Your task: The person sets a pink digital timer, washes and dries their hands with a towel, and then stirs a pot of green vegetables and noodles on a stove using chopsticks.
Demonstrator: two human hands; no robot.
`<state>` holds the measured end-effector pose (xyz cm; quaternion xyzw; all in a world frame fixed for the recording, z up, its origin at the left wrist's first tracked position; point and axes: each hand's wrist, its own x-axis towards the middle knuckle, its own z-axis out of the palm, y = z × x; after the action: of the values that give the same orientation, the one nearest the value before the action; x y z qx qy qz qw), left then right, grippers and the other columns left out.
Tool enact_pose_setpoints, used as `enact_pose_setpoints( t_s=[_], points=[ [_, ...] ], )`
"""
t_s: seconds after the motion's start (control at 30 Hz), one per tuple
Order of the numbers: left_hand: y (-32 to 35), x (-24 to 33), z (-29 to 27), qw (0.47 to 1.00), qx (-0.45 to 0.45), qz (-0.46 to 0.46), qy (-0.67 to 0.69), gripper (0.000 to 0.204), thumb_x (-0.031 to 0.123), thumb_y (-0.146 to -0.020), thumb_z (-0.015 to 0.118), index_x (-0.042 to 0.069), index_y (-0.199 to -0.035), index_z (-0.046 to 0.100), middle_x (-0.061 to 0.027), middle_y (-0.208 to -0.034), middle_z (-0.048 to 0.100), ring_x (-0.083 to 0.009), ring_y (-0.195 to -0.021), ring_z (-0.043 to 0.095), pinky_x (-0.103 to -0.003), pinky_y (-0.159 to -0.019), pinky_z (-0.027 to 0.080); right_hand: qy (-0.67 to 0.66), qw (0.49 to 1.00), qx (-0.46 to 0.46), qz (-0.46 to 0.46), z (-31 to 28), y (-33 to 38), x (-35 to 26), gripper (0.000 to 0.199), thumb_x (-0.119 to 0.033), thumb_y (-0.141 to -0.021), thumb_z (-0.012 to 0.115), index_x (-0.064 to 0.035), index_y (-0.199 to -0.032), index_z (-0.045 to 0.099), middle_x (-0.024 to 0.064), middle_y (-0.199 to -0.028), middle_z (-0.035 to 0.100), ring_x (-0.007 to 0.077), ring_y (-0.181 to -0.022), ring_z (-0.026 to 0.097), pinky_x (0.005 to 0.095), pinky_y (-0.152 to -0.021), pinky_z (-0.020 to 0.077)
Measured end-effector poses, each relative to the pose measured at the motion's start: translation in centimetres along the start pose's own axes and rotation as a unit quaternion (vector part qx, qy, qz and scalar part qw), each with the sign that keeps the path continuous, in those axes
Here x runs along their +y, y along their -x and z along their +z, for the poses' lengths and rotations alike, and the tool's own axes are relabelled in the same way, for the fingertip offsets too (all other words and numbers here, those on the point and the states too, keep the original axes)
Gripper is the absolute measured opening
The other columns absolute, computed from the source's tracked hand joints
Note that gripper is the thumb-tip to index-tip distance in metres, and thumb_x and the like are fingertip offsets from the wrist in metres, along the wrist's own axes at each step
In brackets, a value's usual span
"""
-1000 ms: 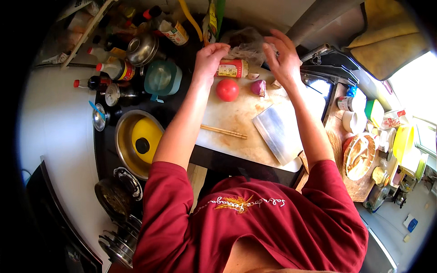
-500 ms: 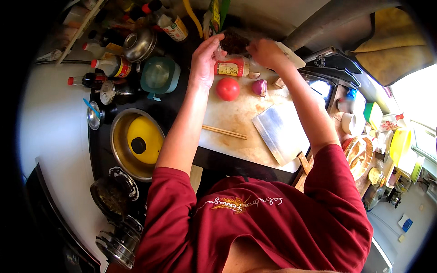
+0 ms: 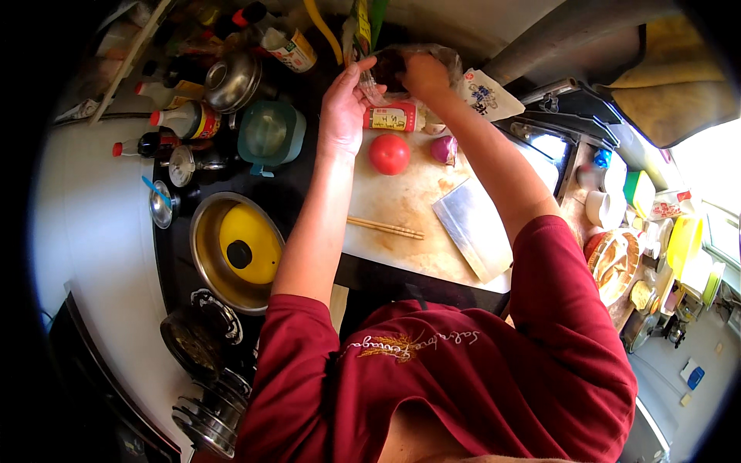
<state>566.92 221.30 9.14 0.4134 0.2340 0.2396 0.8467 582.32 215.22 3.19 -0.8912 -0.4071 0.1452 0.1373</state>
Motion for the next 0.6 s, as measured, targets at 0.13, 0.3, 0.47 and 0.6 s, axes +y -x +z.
enact_pose_setpoints(
  t_s=[0.13, 0.3, 0.47, 0.6],
  points=[
    [0.0, 0.3, 0.0, 1.000, -0.012, 0.002, 0.008, 0.045, 0.035, -0.088, 0.044, -0.001, -0.114, 0.047, -0.0096, -0.114, 0.052, -0.0185, -0.084, 0.052, -0.032, -0.081, 0.040, -0.054, 0.995, 0.072, -0.032, 1.1, -0.6, 1.4, 0.032, -0.016, -0.072, 0.058, -0.0123, -0.104, 0.059, 0.0140, -0.092, 0.062, 0.0301, -0.087, 0.059, 0.0379, -0.077, 0.0470],
    [0.0, 0.1, -0.2, 1.000, -0.022, -0.013, 0.017, 0.044, 0.034, -0.089, 0.044, -0.002, -0.113, 0.048, -0.0108, -0.112, 0.053, -0.0183, -0.083, 0.052, -0.030, -0.080, 0.041, -0.169, 0.978, 0.097, -0.071, 1.2, -1.0, 2.6, 0.028, -0.009, -0.070, 0.054, -0.0084, -0.097, 0.062, 0.0150, -0.090, 0.062, 0.0299, -0.086, 0.059, 0.0355, -0.079, 0.0457],
    [0.0, -0.1, -0.2, 1.000, -0.017, -0.003, 0.022, 0.042, 0.033, -0.089, 0.044, -0.002, -0.112, 0.048, -0.0111, -0.112, 0.053, -0.0176, -0.081, 0.053, -0.030, -0.080, 0.041, -0.172, 0.982, 0.029, -0.071, 1.3, -0.4, 3.3, 0.029, -0.009, -0.066, 0.054, -0.0097, -0.094, 0.062, 0.0190, -0.091, 0.060, 0.0334, -0.086, 0.058, 0.0381, -0.079, 0.0459],
    [0.1, -0.1, -0.1, 1.000, -0.019, -0.007, 0.023, 0.042, 0.032, -0.088, 0.045, -0.002, -0.113, 0.047, -0.0109, -0.114, 0.052, -0.0172, -0.082, 0.053, -0.030, -0.081, 0.041, -0.101, 0.986, 0.053, -0.125, 2.3, -0.1, 3.8, 0.028, -0.011, -0.069, 0.060, -0.0071, -0.096, 0.060, 0.0181, -0.099, 0.056, 0.0341, -0.090, 0.056, 0.0366, -0.081, 0.0445]
  ],
)
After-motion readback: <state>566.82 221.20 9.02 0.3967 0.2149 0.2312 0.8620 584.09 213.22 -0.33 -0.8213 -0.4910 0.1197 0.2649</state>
